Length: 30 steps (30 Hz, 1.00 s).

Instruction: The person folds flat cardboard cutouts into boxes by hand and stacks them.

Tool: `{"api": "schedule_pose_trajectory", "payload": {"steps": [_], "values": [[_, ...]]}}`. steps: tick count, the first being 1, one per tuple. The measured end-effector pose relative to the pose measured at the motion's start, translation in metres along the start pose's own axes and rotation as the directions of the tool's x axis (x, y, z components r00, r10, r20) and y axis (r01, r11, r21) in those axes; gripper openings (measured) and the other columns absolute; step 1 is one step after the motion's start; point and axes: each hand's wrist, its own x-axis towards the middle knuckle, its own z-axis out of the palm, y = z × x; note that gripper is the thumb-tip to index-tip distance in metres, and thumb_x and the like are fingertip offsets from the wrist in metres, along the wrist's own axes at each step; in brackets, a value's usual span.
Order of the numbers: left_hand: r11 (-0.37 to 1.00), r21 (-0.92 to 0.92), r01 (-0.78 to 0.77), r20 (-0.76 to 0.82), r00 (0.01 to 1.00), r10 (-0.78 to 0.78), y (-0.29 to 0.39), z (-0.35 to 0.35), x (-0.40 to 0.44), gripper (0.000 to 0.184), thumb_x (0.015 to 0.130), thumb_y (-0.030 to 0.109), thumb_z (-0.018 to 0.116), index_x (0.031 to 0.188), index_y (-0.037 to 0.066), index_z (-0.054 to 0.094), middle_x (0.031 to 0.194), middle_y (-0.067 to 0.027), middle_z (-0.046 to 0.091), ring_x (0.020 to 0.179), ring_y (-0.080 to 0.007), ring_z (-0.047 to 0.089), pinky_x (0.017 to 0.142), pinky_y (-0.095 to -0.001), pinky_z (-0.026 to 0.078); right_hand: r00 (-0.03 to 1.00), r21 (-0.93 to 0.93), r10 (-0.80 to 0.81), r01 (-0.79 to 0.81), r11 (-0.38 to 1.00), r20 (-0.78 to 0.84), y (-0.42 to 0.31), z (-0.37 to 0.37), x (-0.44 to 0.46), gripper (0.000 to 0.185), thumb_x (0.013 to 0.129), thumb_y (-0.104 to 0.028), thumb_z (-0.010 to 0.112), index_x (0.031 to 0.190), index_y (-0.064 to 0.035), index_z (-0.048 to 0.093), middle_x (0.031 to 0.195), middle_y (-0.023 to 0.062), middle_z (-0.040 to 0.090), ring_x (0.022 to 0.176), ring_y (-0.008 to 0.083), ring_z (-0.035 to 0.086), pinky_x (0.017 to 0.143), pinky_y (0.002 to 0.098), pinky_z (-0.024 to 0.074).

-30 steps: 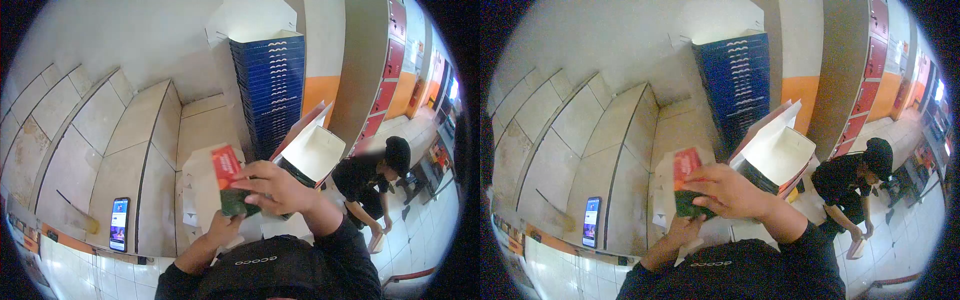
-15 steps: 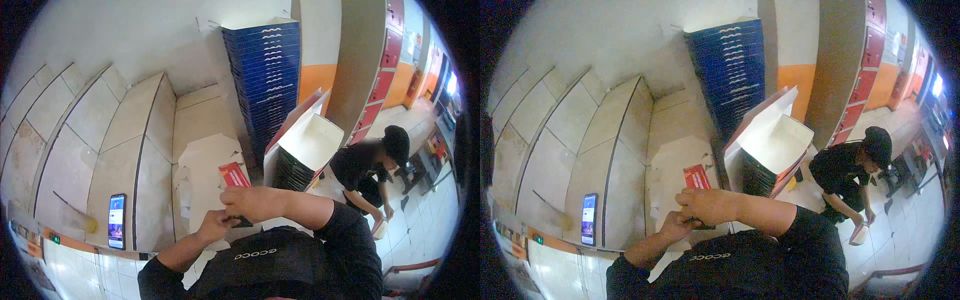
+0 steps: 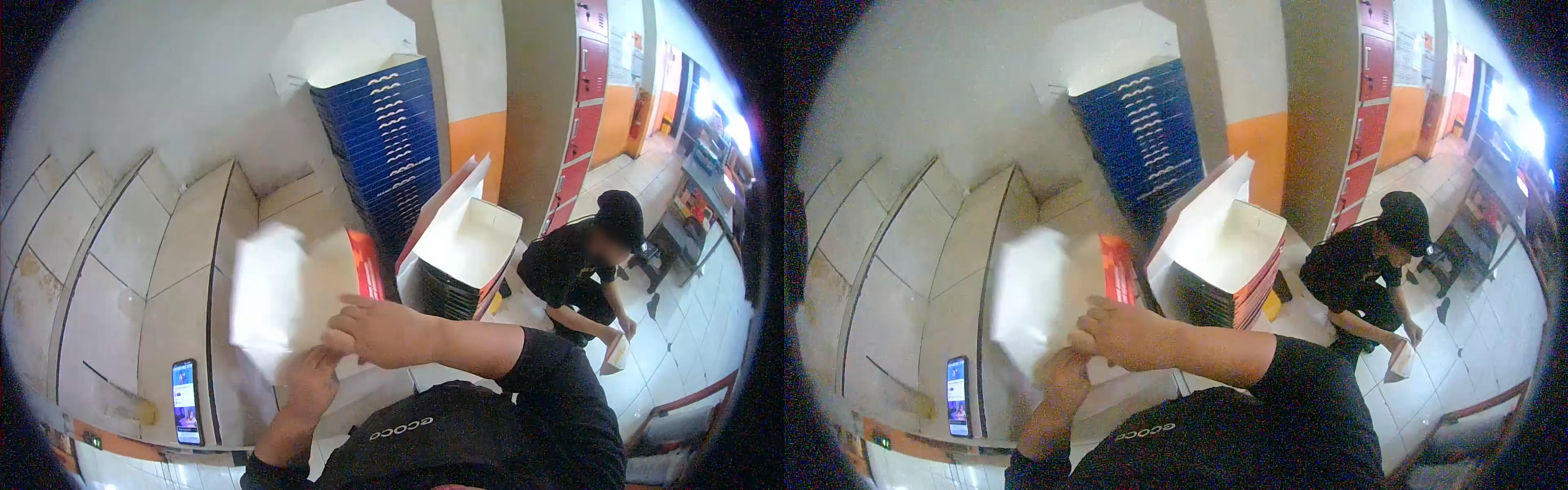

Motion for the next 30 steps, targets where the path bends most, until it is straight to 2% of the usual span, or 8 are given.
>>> {"api": "schedule_pose_trajectory", "payload": {"steps": [3,6,8,11,16,19,24,30], "values": [[0.981,0.087,-0.174,-0.388,0.901,0.194,0.018,-0.027,0.018,0.014,0.069,0.004,0.067,0.082,0.006,0.061,0.077,-0.0077,0.058,0.071,-0.027,0.059,0.068,-0.0388,0.05,0.975,-0.231,0.067,-0.017,0.973,0.211,-0.008,-0.042,0.013,0.018,0.067,-0.008,0.058,0.084,-0.0066,0.059,0.076,0.0046,0.056,0.074,0.0234,0.057,0.084,0.039,0.0416],[0.82,-0.013,-0.573,-0.581,0.671,0.46,0.044,-0.027,0.032,0.022,0.07,0.0,0.065,0.091,0.004,0.064,0.09,-0.0051,0.058,0.082,-0.0265,0.058,0.079,-0.0417,0.05,0.947,-0.328,0.286,-0.319,0.889,-0.147,-0.014,-0.094,0.022,0.015,0.065,-0.01,0.06,0.08,-0.0093,0.059,0.065,0.0024,0.055,0.063,0.0215,0.057,0.073,0.0381,0.0429],[0.806,-0.115,-0.58,-0.498,0.736,0.459,0.06,-0.004,0.055,0.023,0.071,0.0,0.065,0.094,0.003,0.064,0.098,-0.0072,0.058,0.098,-0.0265,0.055,0.084,-0.0411,0.049,0.802,-0.384,0.409,-0.577,0.721,-0.436,-0.011,-0.132,0.014,0.005,0.069,-0.012,0.06,0.072,-0.0099,0.056,0.062,0.0067,0.055,0.062,0.0262,0.057,0.062,0.0391,0.042],[0.857,-0.177,-0.483,-0.314,0.853,0.416,0.079,0.027,0.098,0.025,0.071,0.003,0.06,0.096,0.003,0.062,0.101,-0.0098,0.057,0.102,-0.0266,0.053,0.091,-0.0409,0.045,0.568,-0.459,0.746,-0.797,0.393,-0.347,-0.008,-0.179,-0.006,0.015,0.076,-0.02,0.056,0.075,-0.0055,0.059,0.068,0.0127,0.061,0.065,0.032,0.062,0.062,0.042,0.0467],[0.857,-0.239,-0.456,-0.169,0.889,0.426,0.083,0.09,0.147,0.018,0.072,0.007,0.055,0.088,0.004,0.062,0.095,-0.0125,0.059,0.094,-0.0297,0.056,0.092,-0.0443,0.041,0.518,0.096,0.854,-0.848,0.521,-0.051,0.006,-0.197,-0.029,0.021,0.073,-0.016,0.069,0.075,0.0019,0.059,0.062,0.0141,0.056,0.054,0.0185,0.053,0.053,0.0323,0.0413],[0.889,-0.339,-0.309,0.134,0.919,0.37,0.085,0.091,0.153,0.02,0.072,0.007,0.054,0.09,0.006,0.063,0.093,-0.0128,0.06,0.092,-0.0296,0.057,0.085,-0.0456,0.042,0.507,0.214,0.862,-0.84,0.499,-0.02,0.023,-0.18,-0.044,0.025,0.073,-0.018,0.071,0.077,0.0025,0.059,0.059,0.0116,0.053,0.054,0.0116,0.046,0.053,0.0287,0.04],[0.849,-0.405,-0.341,-0.055,0.935,0.349,0.074,0.122,0.145,0.02,0.073,0.006,0.054,0.09,0.009,0.063,0.091,-0.0124,0.061,0.089,-0.0309,0.057,0.077,-0.0431,0.045,0.55,-0.071,0.832,-0.835,0.546,-0.068,0.038,-0.147,-0.07,0.022,0.073,-0.016,0.069,0.08,0.0022,0.06,0.066,0.0183,0.058,0.063,0.0296,0.061,0.06,0.0371,0.0461],[0.831,-0.433,-0.349,-0.162,0.937,0.31,0.079,0.12,0.142,0.015,0.073,0.007,0.056,0.085,0.01,0.064,0.088,-0.0098,0.062,0.084,-0.0278,0.058,0.072,-0.0407,0.046,0.447,-0.271,0.889,-0.872,0.407,-0.104,0.024,-0.132,-0.073,0.021,0.073,-0.014,0.067,0.087,0.0002,0.061,0.076,0.0197,0.061,0.071,0.0286,0.063,0.066,0.038,0.0469]]}}
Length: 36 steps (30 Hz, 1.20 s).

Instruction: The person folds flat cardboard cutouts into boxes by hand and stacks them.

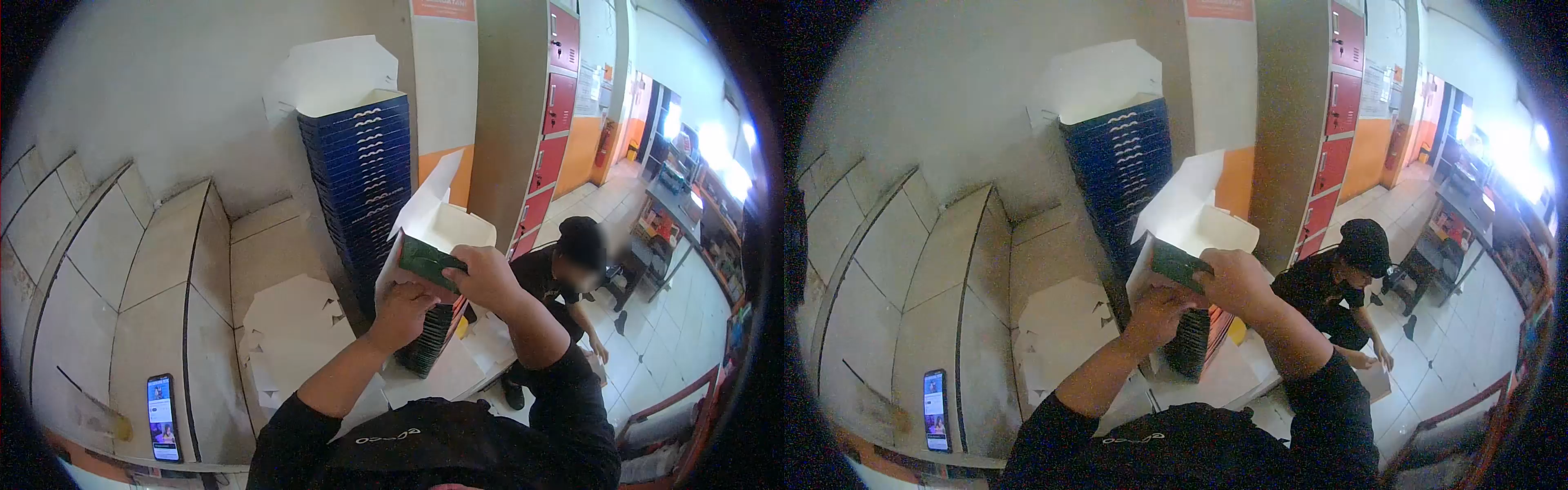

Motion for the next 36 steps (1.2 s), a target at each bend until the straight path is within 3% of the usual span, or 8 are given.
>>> {"api": "schedule_pose_trajectory", "payload": {"steps": [4,7,12,15,18,22,24,36], "values": [[1.0,-0.025,0.012,-0.008,1.0,-0.012,0.006,-0.009,0.001,0.014,0.07,0.008,0.057,0.081,0.011,0.065,0.082,-0.0065,0.06,0.082,-0.0261,0.058,0.069,-0.0397,0.045,0.922,0.375,0.118,0.032,0.927,-0.368,0.003,-0.035,-0.015,0.02,0.076,-0.016,0.066,0.089,-0.0015,0.061,0.078,0.0137,0.064,0.07,0.027,0.062,0.064,0.0353,0.0471],[0.996,-0.091,-0.008,-0.046,0.999,0.003,0.001,-0.001,0.0,0.016,0.068,0.008,0.057,0.082,0.013,0.065,0.08,-0.0048,0.059,0.08,-0.026,0.057,0.068,-0.0401,0.044,0.897,0.832,0.273,0.162,0.531,-0.349,-0.007,-0.079,-0.034,0.015,0.078,-0.01,0.066,0.089,0.0002,0.061,0.078,0.0053,0.062,0.067,0.0109,0.055,0.059,0.0271,0.0439],[1.0,-0.004,0.013,-0.019,1.0,-0.013,0.003,0.004,-0.003,0.018,0.068,0.006,0.057,0.083,0.01,0.066,0.083,-0.0052,0.059,0.082,-0.0244,0.057,0.074,-0.0368,0.044,0.995,0.572,0.099,-0.097,0.814,0.028,-0.01,-0.07,-0.04,0.019,0.072,-0.01,0.069,0.084,0.0015,0.061,0.069,0.0068,0.061,0.063,0.0117,0.054,0.058,0.0285,0.0434],[0.994,0.103,-0.037,-0.167,0.985,0.054,0.017,-0.011,0.009,0.019,0.069,0.006,0.058,0.085,0.01,0.067,0.088,-0.0068,0.061,0.088,-0.0254,0.057,0.078,-0.037,0.044,0.987,0.289,-0.162,0.161,0.944,-0.021,-0.023,-0.045,-0.026,0.02,0.072,-0.017,0.067,0.082,-0.0014,0.06,0.072,0.0178,0.06,0.067,0.0328,0.06,0.06,0.0379,0.046],[0.992,0.098,-0.082,-0.186,0.978,0.099,0.018,-0.015,0.009,0.023,0.071,0.004,0.057,0.09,0.011,0.067,0.096,-0.0102,0.061,0.094,-0.0288,0.056,0.08,-0.0395,0.045,0.968,0.198,-0.248,0.238,0.951,0.028,-0.014,-0.015,-0.009,0.022,0.073,-0.022,0.065,0.079,-0.002,0.058,0.075,0.0199,0.06,0.073,0.0395,0.058,0.063,0.0422,0.0468],[0.974,-0.222,-0.053,-0.107,0.994,0.03,0.007,-0.005,0.001,0.028,0.069,-0.001,0.056,0.092,0.012,0.067,0.097,-0.0124,0.061,0.091,-0.0311,0.057,0.075,-0.0407,0.047,0.999,-0.029,-0.009,0.01,1.0,0.033,-0.002,0.013,0.001,0.021,0.073,-0.021,0.065,0.077,-0.0018,0.057,0.073,0.0188,0.06,0.073,0.0382,0.059,0.066,0.042,0.0468],[0.987,-0.157,-0.047,-0.118,0.993,0.028,0.009,-0.009,-0.001,0.029,0.067,-0.002,0.057,0.091,0.012,0.066,0.094,-0.012,0.061,0.087,-0.0314,0.057,0.073,-0.0408,0.047,0.999,-0.132,0.049,-0.048,0.99,0.005,-0.004,0.022,-0.004,0.019,0.074,-0.021,0.063,0.074,-0.0027,0.056,0.072,0.0184,0.06,0.073,0.0374,0.059,0.066,0.0432,0.0464],[0.974,-0.191,-0.125,-0.161,0.982,0.095,0.004,0.01,-0.01,0.024,0.06,-0.003,0.058,0.081,0.007,0.065,0.084,-0.0049,0.057,0.079,-0.0245,0.051,0.071,-0.0375,0.037,0.957,-0.213,-0.272,0.246,0.945,-0.101,0.001,0.047,-0.019,0.01,0.069,-0.008,0.059,0.067,-0.0047,0.049,0.063,0.0142,0.056,0.062,0.033,0.056,0.061,0.0427,0.0429]]}}
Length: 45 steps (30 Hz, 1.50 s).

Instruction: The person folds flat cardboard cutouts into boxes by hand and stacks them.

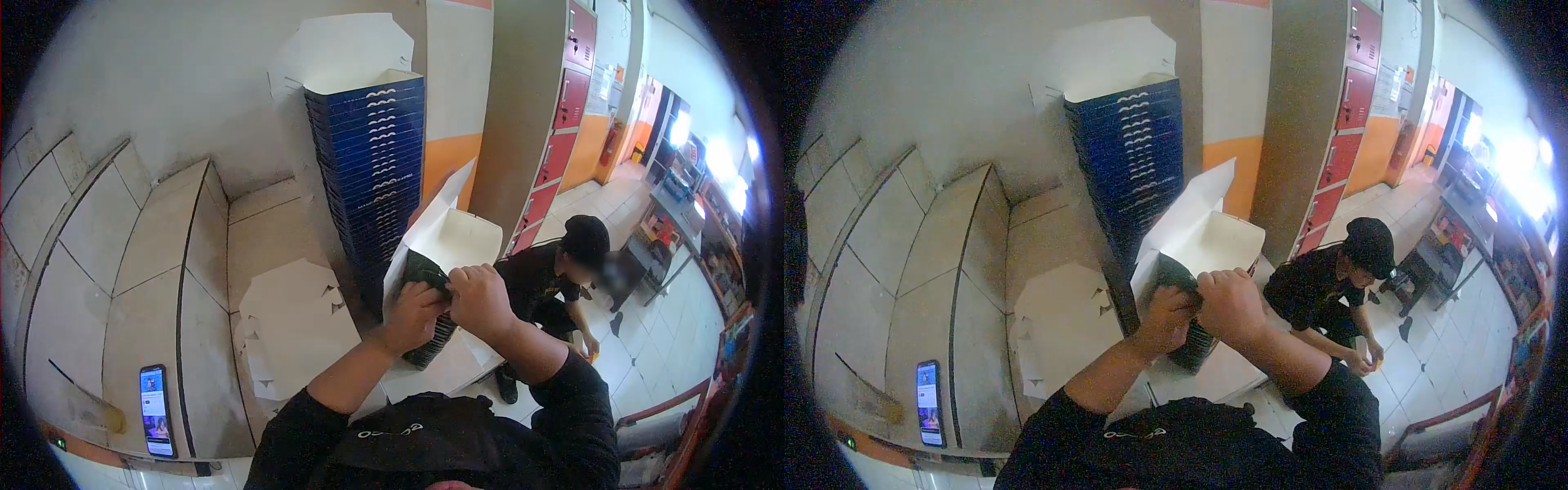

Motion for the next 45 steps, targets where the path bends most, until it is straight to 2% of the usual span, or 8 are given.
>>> {"api": "schedule_pose_trajectory", "payload": {"steps": [13,25,28,31,32,35,41,45], "values": [[0.996,0.077,0.05,0.083,0.995,-0.057,0.005,-0.01,0.008,0.021,0.063,0.001,0.058,0.082,0.008,0.064,0.085,-0.0042,0.056,0.082,-0.0247,0.052,0.075,-0.0368,0.039,0.988,0.032,-0.03,0.025,0.999,0.154,0.006,-0.003,-0.001,0.009,0.068,-0.011,0.059,0.07,-0.0062,0.052,0.063,0.0123,0.057,0.062,0.0328,0.058,0.06,0.0421,0.0463],[0.995,0.002,0.095,0.064,0.993,-0.095,-0.008,-0.018,0.01,0.02,0.06,-0.003,0.059,0.078,0.005,0.062,0.091,-0.0077,0.056,0.09,-0.0272,0.053,0.084,-0.0397,0.042,0.851,0.009,-0.107,0.119,0.993,0.514,0.016,-0.002,0.006,0.009,0.079,-0.01,0.049,0.085,-0.005,0.054,0.075,0.0136,0.061,0.072,0.032,0.063,0.065,0.0386,0.0502],[0.989,0.143,0.04,-0.085,0.996,-0.028,0.008,-0.024,0.021,0.017,0.061,-0.003,0.06,0.077,0.003,0.062,0.098,-0.0071,0.057,0.1,-0.0264,0.053,0.094,-0.0436,0.038,0.749,0.318,-0.481,0.368,0.874,0.455,0.046,0.001,0.022,0.008,0.081,-0.01,0.047,0.084,-0.0052,0.053,0.079,0.0146,0.061,0.076,0.0312,0.063,0.067,0.0396,0.0503],[0.999,0.027,0.026,0.024,0.999,-0.027,0.001,-0.02,0.014,0.016,0.061,-0.003,0.059,0.076,0.002,0.062,0.103,-0.006,0.059,0.107,-0.0253,0.052,0.101,-0.0467,0.033,0.933,0.022,-0.234,0.238,0.971,0.272,0.091,0.008,0.057,0.027,0.088,-0.019,0.046,0.099,0.0028,0.057,0.105,0.021,0.057,0.097,0.0355,0.055,0.082,0.0409,0.0439],[0.999,0.027,0.017,0.024,1.0,-0.018,0.0,-0.018,0.013,0.015,0.062,-0.003,0.059,0.076,0.002,0.062,0.103,-0.0058,0.059,0.107,-0.0251,0.052,0.101,-0.0471,0.032,0.981,0.11,0.146,-0.161,0.981,0.128,0.09,0.006,0.06,0.036,0.087,-0.023,0.047,0.113,0.002,0.051,0.118,0.0224,0.051,0.109,0.0357,0.05,0.089,0.0409,0.0416],[0.999,0.031,-0.006,0.017,1.0,0.005,-0.005,-0.014,0.009,0.014,0.063,-0.004,0.058,0.075,0.001,0.061,0.103,-0.0056,0.059,0.106,-0.0249,0.053,0.102,-0.0477,0.032,0.91,-0.067,0.267,-0.259,0.964,0.317,0.125,0.047,0.057,0.045,0.088,-0.026,0.046,0.123,0.0019,0.042,0.124,0.0243,0.046,0.115,0.037,0.045,0.095,0.0408,0.0383],[0.999,0.008,-0.031,-0.023,0.999,0.031,-0.009,-0.012,0.002,0.017,0.063,-0.006,0.057,0.078,0.001,0.061,0.103,-0.0076,0.059,0.104,-0.0263,0.055,0.101,-0.0476,0.034,0.852,0.019,0.378,-0.412,0.911,0.362,0.113,0.037,0.058,0.049,0.089,-0.03,0.046,0.126,0.0009,0.04,0.123,0.0231,0.048,0.112,0.0359,0.049,0.097,0.0391,0.037],[0.999,0.032,0.033,-0.059,0.998,-0.031,0.016,-0.02,-0.004,0.026,0.068,-0.005,0.057,0.093,0.001,0.058,0.106,-0.0103,0.059,0.104,-0.0286,0.055,0.098,-0.0475,0.037,0.917,0.243,0.396,-0.375,0.895,-0.045,0.116,0.042,0.052,0.032,0.086,-0.025,0.05,0.107,-0.0012,0.056,0.109,0.018,0.058,0.102,0.0366,0.054,0.088,0.0397,0.0431]]}}
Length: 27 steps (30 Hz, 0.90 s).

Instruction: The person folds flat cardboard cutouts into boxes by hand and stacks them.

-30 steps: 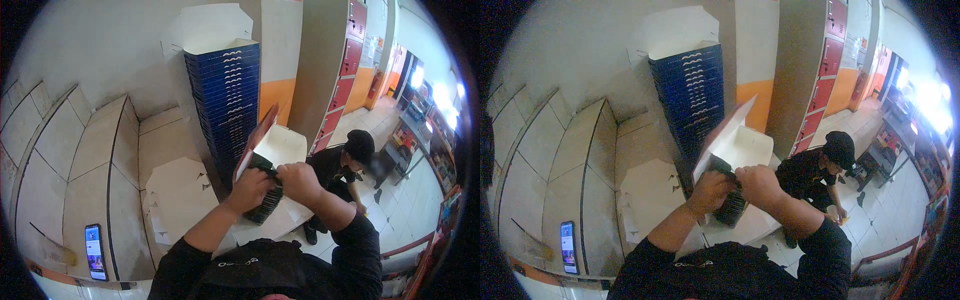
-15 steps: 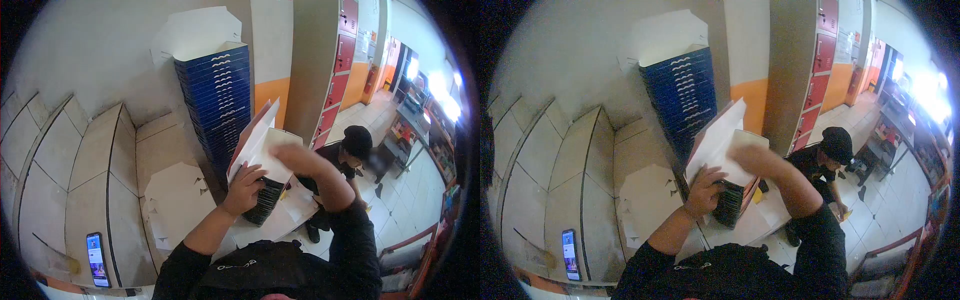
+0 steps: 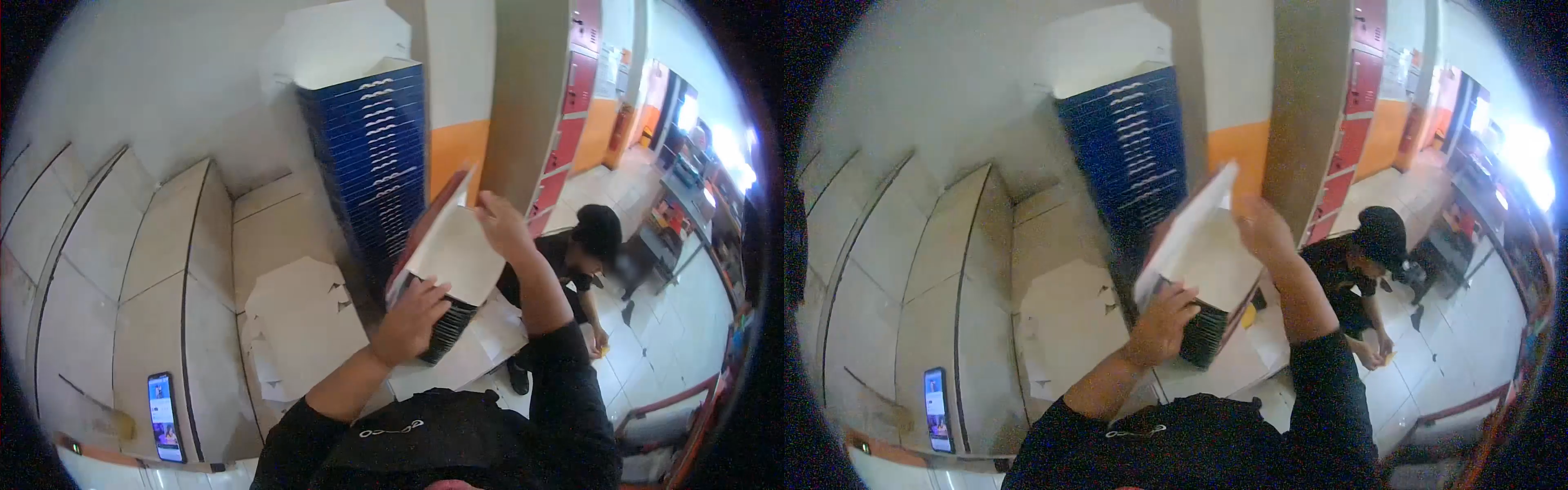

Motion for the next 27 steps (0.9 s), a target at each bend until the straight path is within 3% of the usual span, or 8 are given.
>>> {"api": "schedule_pose_trajectory", "payload": {"steps": [4,8,14,17,20,23,25,27], "values": [[0.994,0.11,0.017,0.08,0.996,-0.026,0.001,-0.029,-0.067,0.033,0.077,0.007,0.06,0.109,0.004,0.052,0.112,-0.013,0.055,0.105,-0.0322,0.054,0.094,-0.0464,0.039,0.945,0.431,0.034,0.116,0.895,-0.326,-0.039,-0.039,-0.043,0.022,0.084,-0.018,0.058,0.097,-0.0003,0.062,0.101,0.0148,0.062,0.092,0.0247,0.06,0.083,0.0334,0.0454],[0.699,0.506,0.506,0.209,0.714,-0.668,-0.013,-0.074,-0.117,0.049,0.075,0.028,0.065,0.115,0.003,0.05,0.116,-0.0166,0.053,0.105,-0.0358,0.051,0.092,-0.048,0.04,0.872,0.488,-0.48,0.462,0.741,-0.097,-0.079,-0.074,-0.083,0.017,0.08,-0.017,0.062,0.089,-0.0023,0.065,0.083,0.0105,0.065,0.073,0.0249,0.062,0.069,0.0321,0.048],[0.648,0.709,0.279,0.608,0.223,-0.762,-0.044,-0.088,-0.168,0.037,0.08,0.025,0.054,0.112,0.006,0.056,0.116,-0.0215,0.054,0.107,-0.0332,0.052,0.087,-0.0462,0.044,0.56,0.744,-0.821,0.503,0.44,0.107,-0.124,-0.024,-0.1,0.021,0.074,-0.02,0.07,0.088,-0.005,0.066,0.082,0.0111,0.066,0.068,0.0291,0.062,0.063,0.0342,0.0488],[0.497,0.696,0.518,0.558,0.045,-0.829,-0.053,-0.103,-0.156,0.034,0.083,0.021,0.047,0.111,0.005,0.057,0.116,-0.0231,0.053,0.103,-0.0345,0.055,0.09,-0.0432,0.044,0.515,0.792,-0.764,0.237,0.562,0.388,-0.13,0.015,-0.114,0.027,0.077,-0.025,0.069,0.094,-0.0049,0.065,0.095,0.0148,0.064,0.082,0.0318,0.061,0.07,0.0365,0.0497],[0.486,0.463,0.741,0.268,0.406,-0.874,-0.051,-0.119,-0.165,0.037,0.082,0.014,0.046,0.117,0.001,0.053,0.115,-0.0245,0.053,0.1,-0.0366,0.056,0.091,-0.0421,0.043,0.498,0.661,-0.512,-0.18,0.728,0.7,-0.122,0.08,-0.141,0.04,0.082,-0.033,0.063,0.109,-0.0042,0.059,0.116,0.0194,0.054,0.102,0.0341,0.055,0.08,0.0372,0.0486],[0.733,0.447,0.513,0.146,0.766,-0.626,-0.018,-0.098,-0.165,0.045,0.083,0.013,0.049,0.126,0.0,0.044,0.119,-0.0243,0.051,0.102,-0.0367,0.056,0.088,-0.0419,0.045,0.554,0.603,-0.263,-0.624,0.497,0.79,-0.134,0.123,-0.172,0.056,0.085,-0.041,0.057,0.126,-0.0045,0.045,0.13,0.0216,0.043,0.116,0.0336,0.046,0.087,0.0361,0.0461],[0.766,0.326,0.554,0.284,0.715,-0.638,0.018,-0.09,-0.139,0.054,0.084,0.018,0.052,0.132,0.001,0.033,0.123,-0.0238,0.048,0.103,-0.0356,0.056,0.087,-0.0403,0.047,0.533,0.536,-0.106,-0.781,0.319,0.839,-0.134,0.157,-0.185,0.068,0.086,-0.033,0.058,0.139,-0.0062,0.024,0.135,0.023,0.036,0.115,0.0368,0.047,0.089,0.0384,0.0454],[0.536,-0.073,0.841,0.331,0.527,-0.783,0.027,-0.086,-0.14,0.074,0.084,0.031,0.058,0.139,0.004,0.015,0.125,-0.0214,0.047,0.104,-0.0308,0.057,0.083,-0.0365,0.05,0.585,0.524,-0.203,-0.454,0.721,0.785,-0.143,0.138,-0.182,0.069,0.084,-0.023,0.057,0.14,-0.0077,0.019,0.136,0.0222,0.035,0.111,0.0387,0.05,0.089,0.0413,0.0453]]}}
